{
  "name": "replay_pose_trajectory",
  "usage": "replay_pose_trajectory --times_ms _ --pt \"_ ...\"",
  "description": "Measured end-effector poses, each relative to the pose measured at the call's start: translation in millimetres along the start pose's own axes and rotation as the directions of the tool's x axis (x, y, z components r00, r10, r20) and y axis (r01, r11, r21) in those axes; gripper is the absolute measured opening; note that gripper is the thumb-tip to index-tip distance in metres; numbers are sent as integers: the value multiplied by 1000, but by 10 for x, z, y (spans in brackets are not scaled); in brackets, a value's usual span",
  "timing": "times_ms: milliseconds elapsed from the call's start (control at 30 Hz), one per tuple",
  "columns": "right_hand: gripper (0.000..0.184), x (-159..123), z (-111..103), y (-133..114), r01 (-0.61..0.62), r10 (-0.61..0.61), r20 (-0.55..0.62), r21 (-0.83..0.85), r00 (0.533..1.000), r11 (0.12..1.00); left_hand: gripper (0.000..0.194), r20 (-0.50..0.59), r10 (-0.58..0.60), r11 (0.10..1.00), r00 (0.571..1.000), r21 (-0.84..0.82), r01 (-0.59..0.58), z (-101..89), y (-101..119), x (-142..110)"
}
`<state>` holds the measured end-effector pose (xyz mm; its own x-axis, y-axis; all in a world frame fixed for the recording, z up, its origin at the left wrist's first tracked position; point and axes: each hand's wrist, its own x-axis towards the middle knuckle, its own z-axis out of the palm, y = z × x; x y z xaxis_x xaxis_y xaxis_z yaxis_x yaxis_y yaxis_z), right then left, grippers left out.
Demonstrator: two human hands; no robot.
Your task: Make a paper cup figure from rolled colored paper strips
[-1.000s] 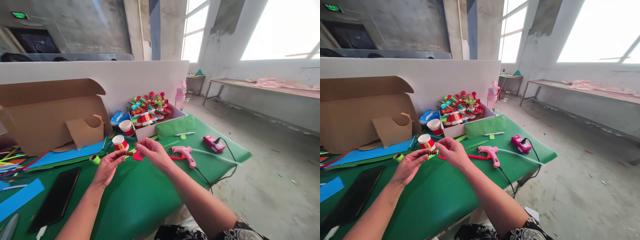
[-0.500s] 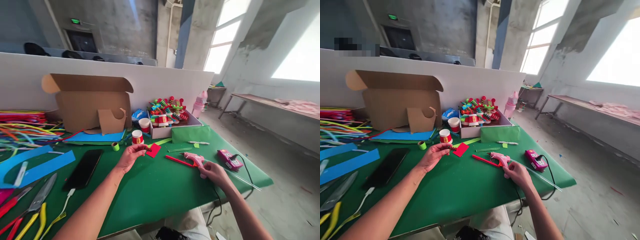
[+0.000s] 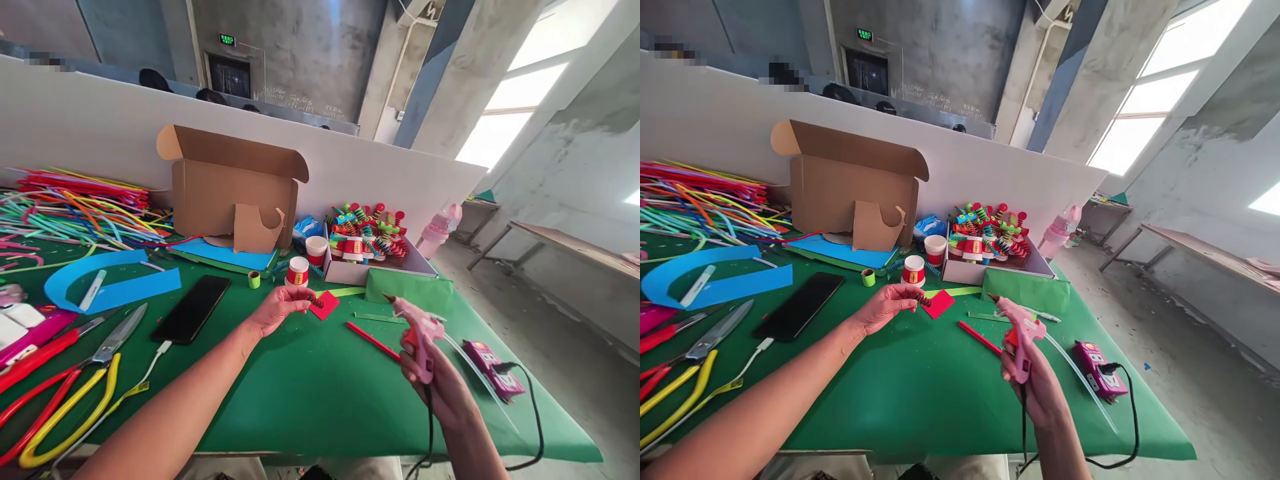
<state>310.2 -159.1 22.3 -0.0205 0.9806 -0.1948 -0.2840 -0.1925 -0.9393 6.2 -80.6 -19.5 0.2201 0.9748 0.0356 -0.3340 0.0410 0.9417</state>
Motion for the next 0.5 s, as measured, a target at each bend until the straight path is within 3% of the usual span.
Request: replay_pose_trajectory --times_ms 100,233,367,500 --pt "43 14 270 -13 121 -94 105 -291 990 949 29 7 -21 999 1000 49 21 -8 -22 -3" --pt "49 64 536 -87 286 -161 254 -596 954 750 29 28 -56 991 998 122 52 -22 -44 0" --pt "49 149 680 -108 389 -204 338 -688 919 613 31 34 -53 987 998 155 47 -23 -42 5" --pt "45 206 703 -63 408 -187 373 -702 909 583 31 49 -38 988 998 154 30 -25 -52 13"
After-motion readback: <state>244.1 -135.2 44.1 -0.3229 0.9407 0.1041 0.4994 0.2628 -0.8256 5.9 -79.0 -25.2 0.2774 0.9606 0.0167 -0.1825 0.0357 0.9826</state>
